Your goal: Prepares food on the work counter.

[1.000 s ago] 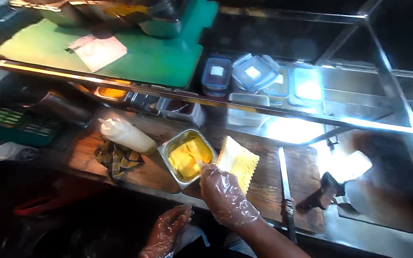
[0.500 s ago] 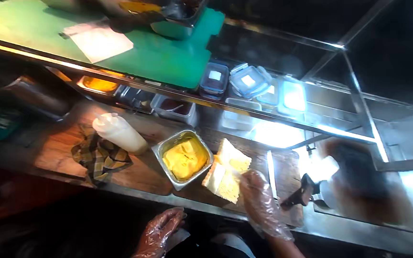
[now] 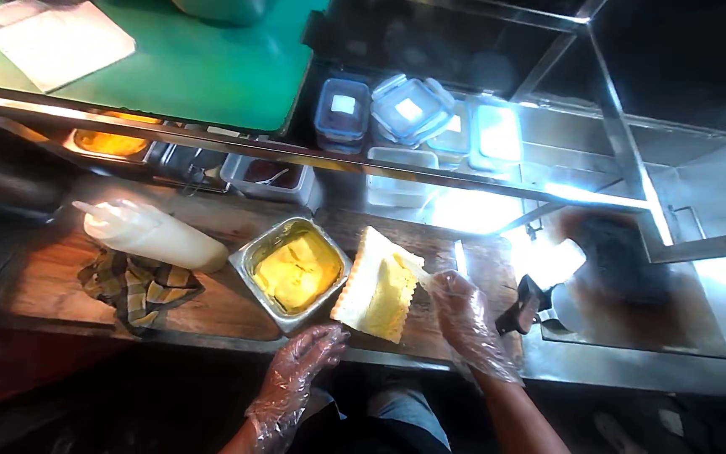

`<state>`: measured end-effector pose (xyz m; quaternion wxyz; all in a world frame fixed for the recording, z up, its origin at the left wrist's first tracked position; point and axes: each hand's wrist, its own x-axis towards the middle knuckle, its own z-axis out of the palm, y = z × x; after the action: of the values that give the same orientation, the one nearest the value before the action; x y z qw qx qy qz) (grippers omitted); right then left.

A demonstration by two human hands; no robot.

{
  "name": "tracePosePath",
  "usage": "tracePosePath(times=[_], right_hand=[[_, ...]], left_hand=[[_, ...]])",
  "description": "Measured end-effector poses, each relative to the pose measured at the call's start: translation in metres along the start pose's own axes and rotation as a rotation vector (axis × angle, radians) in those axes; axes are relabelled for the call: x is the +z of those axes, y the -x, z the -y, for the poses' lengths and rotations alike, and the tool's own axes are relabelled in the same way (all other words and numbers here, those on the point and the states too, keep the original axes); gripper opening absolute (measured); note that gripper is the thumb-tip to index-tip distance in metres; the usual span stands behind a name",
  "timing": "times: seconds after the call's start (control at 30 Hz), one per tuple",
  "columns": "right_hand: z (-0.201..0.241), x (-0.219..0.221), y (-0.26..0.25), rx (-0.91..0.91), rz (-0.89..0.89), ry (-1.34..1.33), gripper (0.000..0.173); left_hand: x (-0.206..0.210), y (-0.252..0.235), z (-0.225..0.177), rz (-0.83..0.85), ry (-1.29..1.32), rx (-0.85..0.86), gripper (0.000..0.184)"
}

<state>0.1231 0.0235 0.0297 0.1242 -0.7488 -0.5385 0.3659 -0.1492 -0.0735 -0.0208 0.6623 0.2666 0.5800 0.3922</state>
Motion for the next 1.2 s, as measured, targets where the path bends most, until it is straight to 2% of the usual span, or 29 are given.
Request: tracePosePath(times=[0.1,0.23,0.3,0.37,0.47,0.53,0.63,0.7,0.87,1.2], right_hand=[[-0.021,0.003,0.001,0.025,-0.058,-0.204,0.011],[-0.016,0.008,0.0,0.016,-0.045,-0.091,0.011],[-0.013,0.012,0.0,0.014,-0.043,-0.189,0.01],[-0.014,0.016,0.004,0.106,-0.016,-0.572,0.01],[-0.019,0.012,0.031,0.318,0.295,-1.229,0.014],[-0.023,0.014,0.052,0.311,0.509,-1.556,0.012],[-0.019,0.021,0.074,0.262,0.704,-1.799,0.013],[-0.014,0.024,0.083,0.23,0.774,-1.87,0.016],[-0.008,0.027,0.092,0.168,0.805,-1.898,0.022],[-0.007,0.029,0.097,0.164,0.703,-1.755,0.012]], left_hand=[[0.01,-0.003,0.0,-0.01,0.086,0.005,0.04],[0.021,-0.007,-0.005,-0.114,0.143,-0.061,0.039],[0.022,-0.007,-0.01,-0.169,0.123,-0.11,0.036],[0.025,-0.002,-0.018,-0.221,0.03,-0.103,0.032],[0.029,0.016,-0.035,-0.242,-0.052,0.082,0.029],[0.032,0.02,-0.049,-0.217,0.05,0.184,0.025],[0.036,0.016,-0.076,-0.15,0.173,0.251,0.024],[0.04,0.014,-0.096,-0.104,0.161,0.271,0.024],[0.049,0.017,-0.125,-0.052,0.032,0.293,0.018],[0.054,0.024,-0.13,-0.039,-0.059,0.281,0.015]])
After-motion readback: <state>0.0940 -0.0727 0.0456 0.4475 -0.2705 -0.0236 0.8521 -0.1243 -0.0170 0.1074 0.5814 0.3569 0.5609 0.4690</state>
